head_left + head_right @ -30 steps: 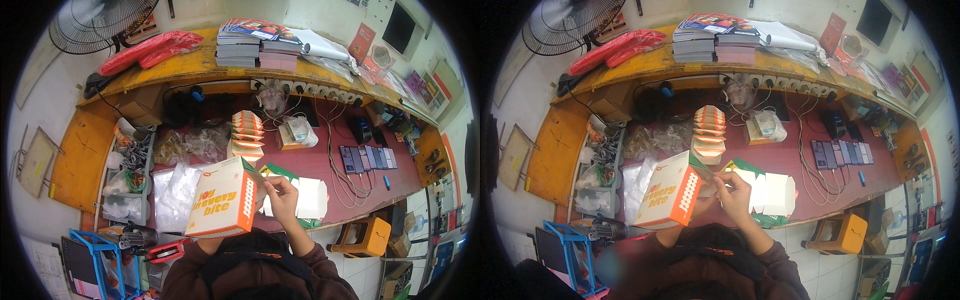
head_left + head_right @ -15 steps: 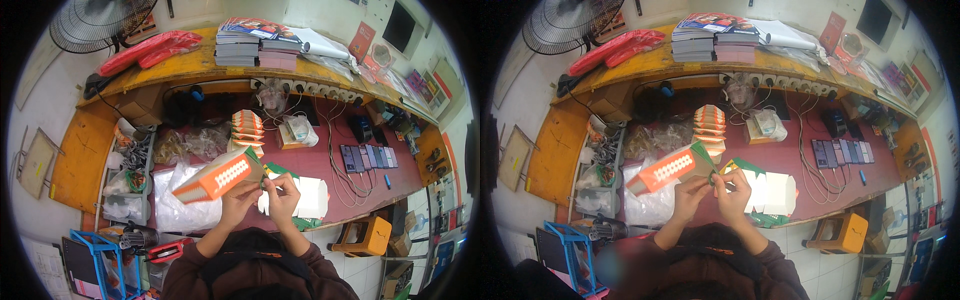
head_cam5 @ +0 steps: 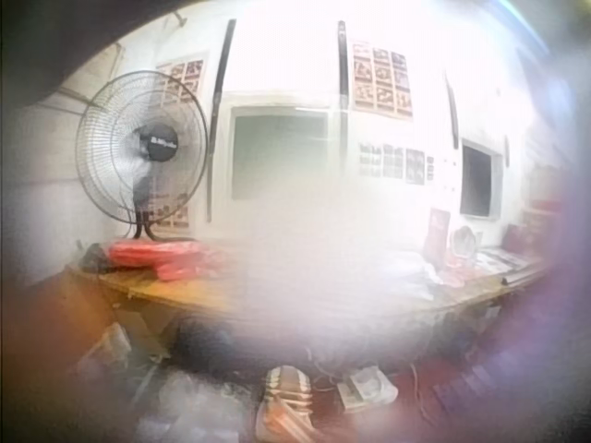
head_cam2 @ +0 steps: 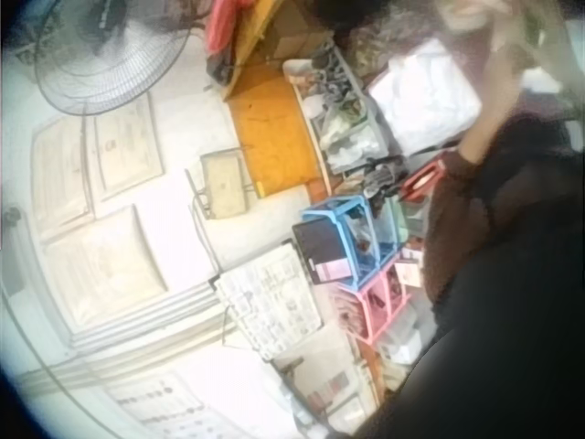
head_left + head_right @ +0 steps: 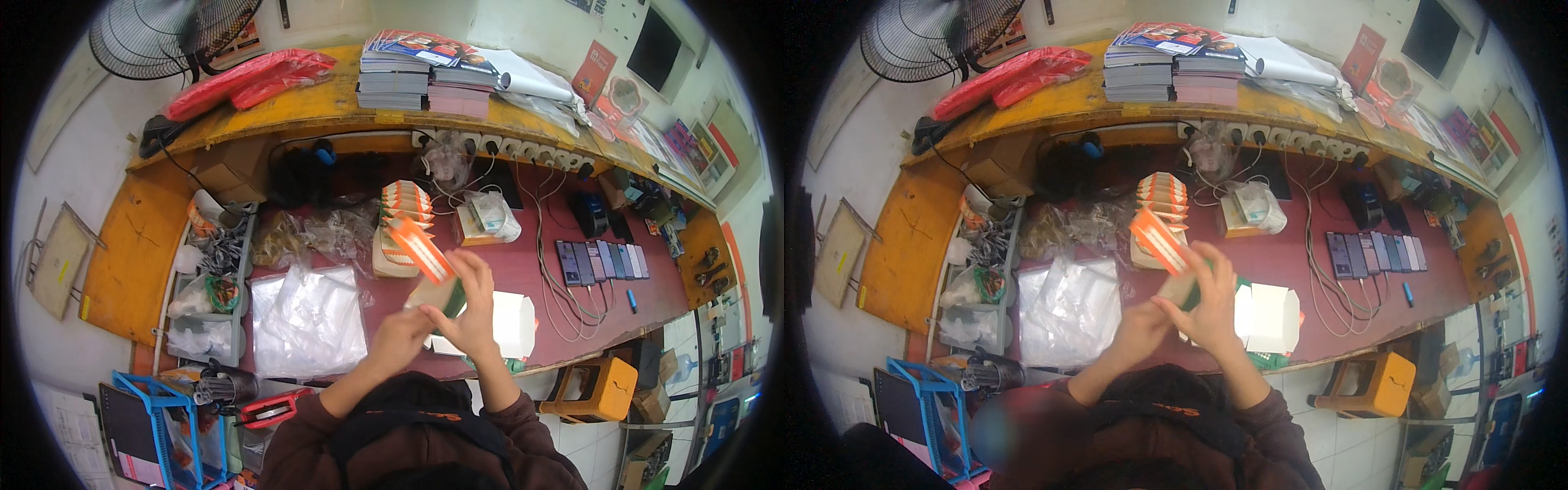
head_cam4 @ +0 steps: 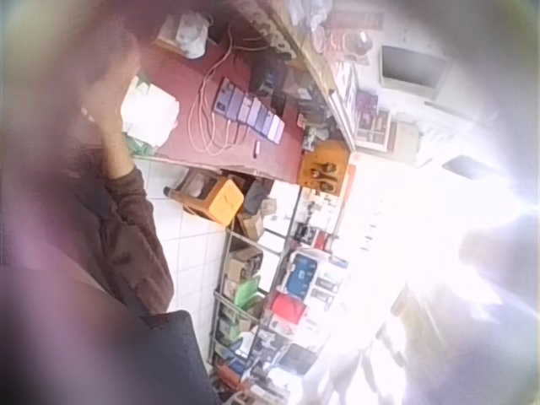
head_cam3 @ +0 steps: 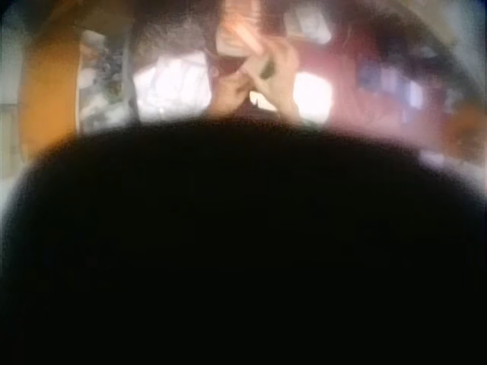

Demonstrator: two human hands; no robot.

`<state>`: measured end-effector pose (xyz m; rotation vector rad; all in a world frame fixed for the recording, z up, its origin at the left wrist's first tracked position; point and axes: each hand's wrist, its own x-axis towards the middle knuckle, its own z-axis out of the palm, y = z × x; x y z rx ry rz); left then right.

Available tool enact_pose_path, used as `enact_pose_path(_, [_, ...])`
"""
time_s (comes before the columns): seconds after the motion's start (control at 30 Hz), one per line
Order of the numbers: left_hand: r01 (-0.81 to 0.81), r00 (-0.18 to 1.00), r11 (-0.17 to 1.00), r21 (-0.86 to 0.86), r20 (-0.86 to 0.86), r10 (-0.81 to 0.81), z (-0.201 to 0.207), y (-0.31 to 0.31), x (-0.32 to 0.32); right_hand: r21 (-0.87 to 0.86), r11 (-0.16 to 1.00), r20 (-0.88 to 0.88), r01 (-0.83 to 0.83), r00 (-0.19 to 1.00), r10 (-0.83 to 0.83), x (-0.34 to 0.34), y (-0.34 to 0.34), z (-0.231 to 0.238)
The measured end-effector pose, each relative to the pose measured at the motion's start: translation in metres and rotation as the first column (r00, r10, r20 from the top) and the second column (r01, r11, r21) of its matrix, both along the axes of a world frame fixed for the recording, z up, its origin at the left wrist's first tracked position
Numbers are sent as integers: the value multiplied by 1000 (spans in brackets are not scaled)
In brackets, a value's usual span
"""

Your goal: The person assembles small rectangular boxes by folding flat pieces and tucking flaps into place. They repeatedly pick up a flat piece, fold it into a box shape, and place the finished box on a growing stack on the counter.

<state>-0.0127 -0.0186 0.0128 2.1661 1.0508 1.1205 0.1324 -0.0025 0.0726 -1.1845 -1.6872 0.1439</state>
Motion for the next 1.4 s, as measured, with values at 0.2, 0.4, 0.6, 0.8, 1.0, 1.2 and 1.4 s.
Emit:
enact_pose_path(0.2, [206, 932, 968, 142, -329, -151, 22, -19, 6, -351, 914, 107, 202, 979, -175, 10, 9, -24])
enact_pose_path(0.4, [-238, 970, 839, 489, 159, 183, 59, 16, -42, -205, 975, -427, -90, 904, -6, 2, -13, -61])
enact_pose_path(0.6, [30, 746, 995, 99, 660, -88, 42, 21, -29, -23, 935, -312, -355, 891, 330, -13, -41, -53])
enact_pose_path(0.8, [386, 781, 923, 4, 531, -329, 40, 7, -33, 107, 881, -278, -461, 837, 472, 13, -36, -22])
enact_pose_path(1.0, [307, 840, 951, 21, 464, -281, 36, 7, -39, -83, 823, 94, -563, 817, 569, 22, -32, 5])
enact_pose_path(1.2, [593, 802, 632, -500, 435, -409, 18, 9, -52, -234, 892, -257, -386, 910, 327, 35, -29, 4])
enact_pose_path(1.4, [618, 764, 400, -677, 636, -104, 10, -23, -63, -707, 419, -643, -570, 764, -47, 13, 6, -57])
